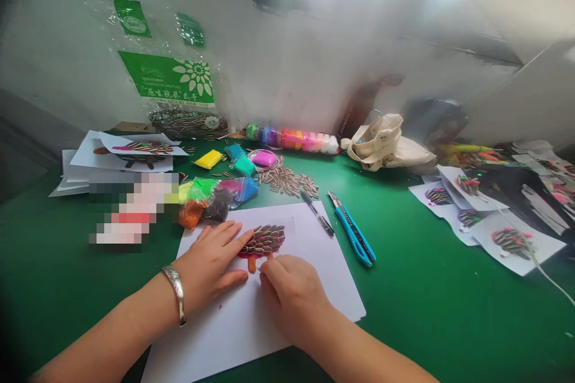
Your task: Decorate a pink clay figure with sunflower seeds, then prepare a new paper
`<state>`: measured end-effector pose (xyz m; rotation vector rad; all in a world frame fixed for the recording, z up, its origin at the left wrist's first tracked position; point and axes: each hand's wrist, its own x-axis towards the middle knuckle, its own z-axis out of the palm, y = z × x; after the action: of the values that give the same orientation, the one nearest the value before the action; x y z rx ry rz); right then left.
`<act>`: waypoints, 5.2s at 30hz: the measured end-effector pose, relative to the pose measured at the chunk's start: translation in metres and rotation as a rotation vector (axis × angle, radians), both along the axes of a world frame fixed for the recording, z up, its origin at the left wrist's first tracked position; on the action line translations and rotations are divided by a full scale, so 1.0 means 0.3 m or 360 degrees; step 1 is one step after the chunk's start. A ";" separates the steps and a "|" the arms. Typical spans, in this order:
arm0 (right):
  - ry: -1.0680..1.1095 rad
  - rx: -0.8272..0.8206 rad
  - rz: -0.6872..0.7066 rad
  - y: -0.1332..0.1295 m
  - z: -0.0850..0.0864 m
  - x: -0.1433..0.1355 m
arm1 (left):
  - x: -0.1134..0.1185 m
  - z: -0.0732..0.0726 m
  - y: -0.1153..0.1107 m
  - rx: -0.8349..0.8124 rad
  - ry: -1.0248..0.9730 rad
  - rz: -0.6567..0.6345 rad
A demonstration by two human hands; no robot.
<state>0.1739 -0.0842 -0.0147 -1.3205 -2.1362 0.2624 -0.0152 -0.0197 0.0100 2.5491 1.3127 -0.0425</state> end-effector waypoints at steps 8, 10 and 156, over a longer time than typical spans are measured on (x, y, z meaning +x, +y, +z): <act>-0.0038 0.0087 0.0071 0.047 0.035 -0.045 | 0.000 0.004 -0.005 0.0011 0.0016 -0.0017; -0.0050 0.0104 0.0065 0.056 0.035 -0.043 | -0.001 0.001 -0.006 -0.0002 0.0012 -0.0008; -0.0263 0.0003 0.0094 0.014 -0.015 -0.031 | 0.000 -0.009 -0.008 -0.0003 0.0034 -0.0016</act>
<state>0.1647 -0.0801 -0.0191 -1.3201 -2.3148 0.1802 -0.0152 -0.0220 0.0074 2.5607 1.3074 -0.0727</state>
